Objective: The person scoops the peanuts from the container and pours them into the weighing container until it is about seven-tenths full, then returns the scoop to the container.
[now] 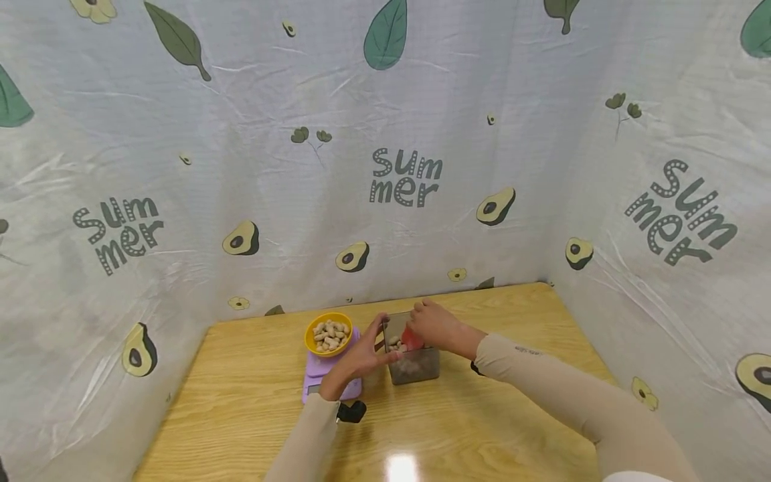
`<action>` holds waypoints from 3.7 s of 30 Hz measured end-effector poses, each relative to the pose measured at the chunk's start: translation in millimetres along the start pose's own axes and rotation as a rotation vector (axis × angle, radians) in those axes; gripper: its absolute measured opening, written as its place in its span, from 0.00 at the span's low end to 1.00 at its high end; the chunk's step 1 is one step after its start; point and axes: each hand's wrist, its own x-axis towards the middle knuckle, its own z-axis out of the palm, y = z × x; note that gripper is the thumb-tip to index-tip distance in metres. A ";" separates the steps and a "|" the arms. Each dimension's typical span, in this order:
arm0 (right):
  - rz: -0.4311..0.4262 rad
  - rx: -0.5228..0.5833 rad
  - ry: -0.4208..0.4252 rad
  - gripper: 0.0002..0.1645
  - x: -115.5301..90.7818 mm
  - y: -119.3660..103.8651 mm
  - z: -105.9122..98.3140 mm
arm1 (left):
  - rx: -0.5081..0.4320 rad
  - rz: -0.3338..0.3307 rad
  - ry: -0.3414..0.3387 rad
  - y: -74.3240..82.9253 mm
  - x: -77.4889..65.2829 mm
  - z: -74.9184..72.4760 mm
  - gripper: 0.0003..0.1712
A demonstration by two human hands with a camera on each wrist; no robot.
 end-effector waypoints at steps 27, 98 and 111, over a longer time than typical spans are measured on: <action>-0.061 0.540 0.121 0.03 -4.5 13.2 14.7 | 0.056 -0.001 0.000 -2.2 1.4 1.2 0.61; 0.327 0.851 0.351 0.14 -8.5 29.4 -24.0 | 0.068 0.013 0.362 10.3 -40.8 -60.9 0.56; 0.303 0.897 0.290 0.16 29.7 17.5 -32.5 | 0.139 -0.056 0.496 -14.2 -62.5 -89.0 0.57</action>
